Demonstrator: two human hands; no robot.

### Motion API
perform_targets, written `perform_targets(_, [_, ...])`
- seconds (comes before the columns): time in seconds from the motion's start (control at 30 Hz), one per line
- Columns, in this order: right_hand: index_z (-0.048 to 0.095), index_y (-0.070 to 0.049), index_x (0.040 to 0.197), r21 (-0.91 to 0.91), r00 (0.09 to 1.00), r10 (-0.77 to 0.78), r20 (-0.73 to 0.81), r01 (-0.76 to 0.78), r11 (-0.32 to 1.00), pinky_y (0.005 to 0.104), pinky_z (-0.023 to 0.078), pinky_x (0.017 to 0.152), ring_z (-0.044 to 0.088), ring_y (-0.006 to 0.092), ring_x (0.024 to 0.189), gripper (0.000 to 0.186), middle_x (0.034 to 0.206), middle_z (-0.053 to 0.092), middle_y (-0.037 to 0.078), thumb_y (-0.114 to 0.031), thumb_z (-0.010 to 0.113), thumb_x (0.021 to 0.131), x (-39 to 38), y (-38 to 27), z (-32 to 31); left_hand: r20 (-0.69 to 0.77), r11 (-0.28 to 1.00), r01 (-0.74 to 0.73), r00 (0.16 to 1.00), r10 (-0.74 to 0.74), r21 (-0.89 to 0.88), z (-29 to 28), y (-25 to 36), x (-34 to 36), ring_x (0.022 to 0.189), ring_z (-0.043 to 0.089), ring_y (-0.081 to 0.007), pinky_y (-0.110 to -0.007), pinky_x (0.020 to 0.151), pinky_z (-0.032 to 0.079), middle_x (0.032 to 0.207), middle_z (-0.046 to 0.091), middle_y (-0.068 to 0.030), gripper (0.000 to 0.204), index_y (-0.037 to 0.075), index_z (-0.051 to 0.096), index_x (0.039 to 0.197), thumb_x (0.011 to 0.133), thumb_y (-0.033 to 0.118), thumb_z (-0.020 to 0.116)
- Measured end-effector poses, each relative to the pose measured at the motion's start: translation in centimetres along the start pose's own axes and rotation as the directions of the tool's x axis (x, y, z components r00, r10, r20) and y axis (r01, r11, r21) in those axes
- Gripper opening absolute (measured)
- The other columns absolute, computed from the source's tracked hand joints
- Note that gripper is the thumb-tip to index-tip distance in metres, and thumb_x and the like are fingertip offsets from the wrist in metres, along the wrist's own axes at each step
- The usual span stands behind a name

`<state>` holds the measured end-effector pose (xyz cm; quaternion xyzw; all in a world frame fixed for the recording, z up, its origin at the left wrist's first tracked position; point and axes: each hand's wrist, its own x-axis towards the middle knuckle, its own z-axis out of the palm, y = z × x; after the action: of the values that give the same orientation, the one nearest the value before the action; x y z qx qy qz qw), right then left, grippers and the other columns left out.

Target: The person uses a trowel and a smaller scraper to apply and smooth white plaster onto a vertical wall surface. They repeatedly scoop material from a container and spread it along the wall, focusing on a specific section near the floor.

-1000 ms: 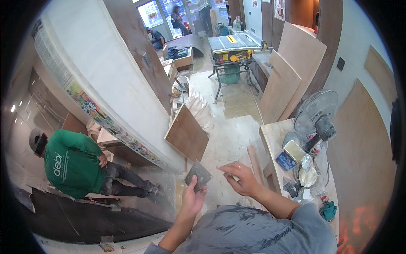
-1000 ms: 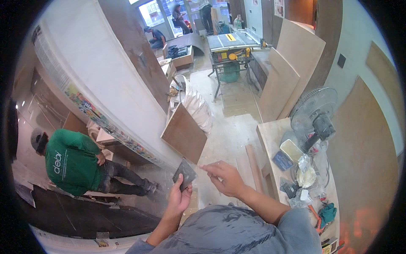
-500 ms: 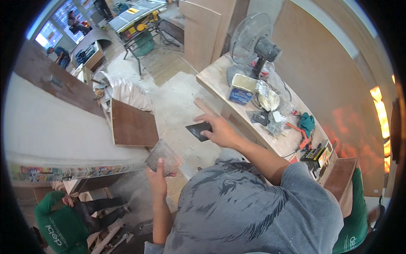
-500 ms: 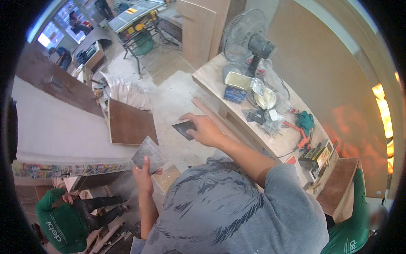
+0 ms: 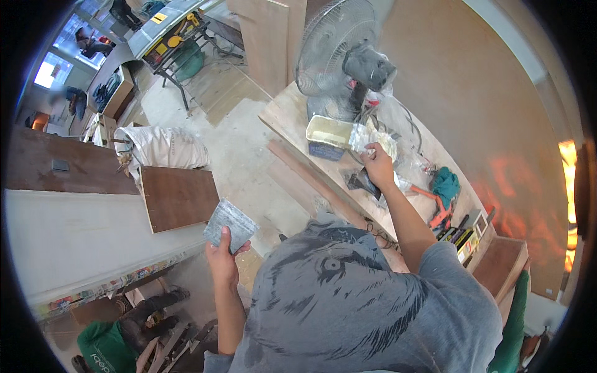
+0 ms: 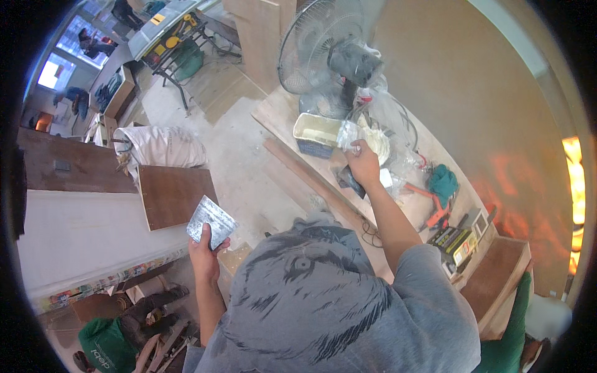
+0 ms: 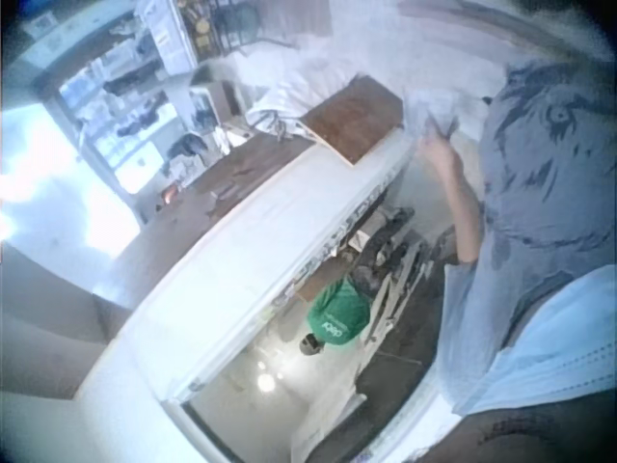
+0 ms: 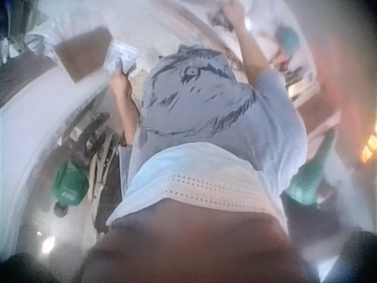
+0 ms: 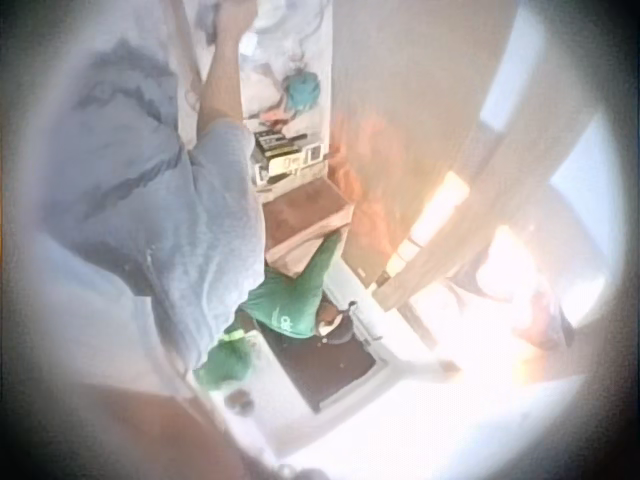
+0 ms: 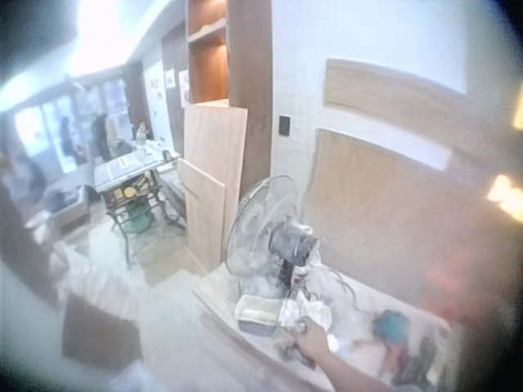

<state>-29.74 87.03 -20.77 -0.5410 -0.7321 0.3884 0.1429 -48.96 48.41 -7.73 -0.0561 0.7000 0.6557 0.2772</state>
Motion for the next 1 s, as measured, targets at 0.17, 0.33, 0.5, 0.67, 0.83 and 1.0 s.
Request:
perform_targets(0.17, [0.070,-0.008,0.121,-0.361,0.932,-0.163,0.323,0.281,0.889,0.0494,0.056,0.086,0.072,0.0415,0.095,0.042,0.101,0.074,0.024,-0.024,0.069,0.082,5.5,-0.5,1.4,-0.052,1.000,0.014,0.999,-0.013,0.023,3.6,0.5,-0.1,0.080,0.072,-0.0216,-0.034,0.062,0.061,0.103,0.071,-0.0098,0.033,0.001,0.059,0.122,0.103,0.028,0.063])
perform_targets(0.33, [0.074,-0.009,0.117,-0.215,0.932,-0.163,0.324,0.240,0.946,0.0488,0.056,0.090,0.071,0.0408,0.101,0.039,0.106,0.073,0.025,-0.028,0.070,0.082,8.7,-2.7,4.3,-0.080,0.996,0.079,0.994,-0.075,0.045,4.2,-0.5,-0.4,0.083,0.072,-0.0225,-0.035,0.064,0.062,0.106,0.071,-0.0119,0.038,0.000,0.058,0.126,0.103,0.030,0.064])
perform_targets(0.5, [0.075,-0.011,0.119,-0.186,0.898,-0.194,0.394,0.285,0.940,0.0479,0.055,0.094,0.070,0.0410,0.105,0.041,0.112,0.071,0.028,-0.031,0.068,0.084,12.0,-2.7,8.1,-0.134,0.993,0.115,0.984,-0.114,-0.003,6.2,-0.7,-0.2,0.092,0.071,-0.0229,-0.035,0.066,0.063,0.113,0.069,-0.0129,0.042,-0.001,0.056,0.130,0.103,0.029,0.066])
perform_targets(0.67, [0.077,-0.010,0.115,-0.232,0.910,-0.231,0.345,0.321,0.918,0.0482,0.055,0.093,0.069,0.0440,0.102,0.039,0.109,0.071,0.030,-0.034,0.065,0.087,12.8,-2.2,8.2,-0.099,0.988,0.150,0.984,-0.151,-0.019,9.3,-2.1,3.0,0.097,0.070,-0.0235,-0.037,0.072,0.066,0.116,0.067,-0.0135,0.041,-0.003,0.055,0.131,0.103,0.026,0.065])
perform_targets(0.83, [0.079,-0.008,0.108,-0.191,0.919,-0.234,0.317,0.304,0.933,0.0501,0.055,0.089,0.070,0.0465,0.093,0.038,0.095,0.072,0.031,-0.039,0.066,0.089,12.2,-5.8,2.2,0.068,0.993,0.112,0.991,-0.114,0.032,13.4,-3.7,8.2,0.102,0.070,-0.0246,-0.040,0.074,0.065,0.121,0.066,-0.0137,0.043,-0.001,0.053,0.136,0.103,0.025,0.063])
perform_targets(1.0, [0.079,-0.006,0.102,-0.145,0.956,-0.204,0.212,0.238,0.961,0.0479,0.055,0.083,0.071,0.0454,0.085,0.036,0.087,0.072,0.030,-0.039,0.068,0.091,12.2,-6.8,-1.8,0.221,0.989,0.028,0.974,-0.059,0.144,20.3,-4.7,13.3,0.099,0.071,-0.0237,-0.038,0.071,0.065,0.119,0.067,-0.0131,0.040,-0.001,0.053,0.135,0.105,0.025,0.059])
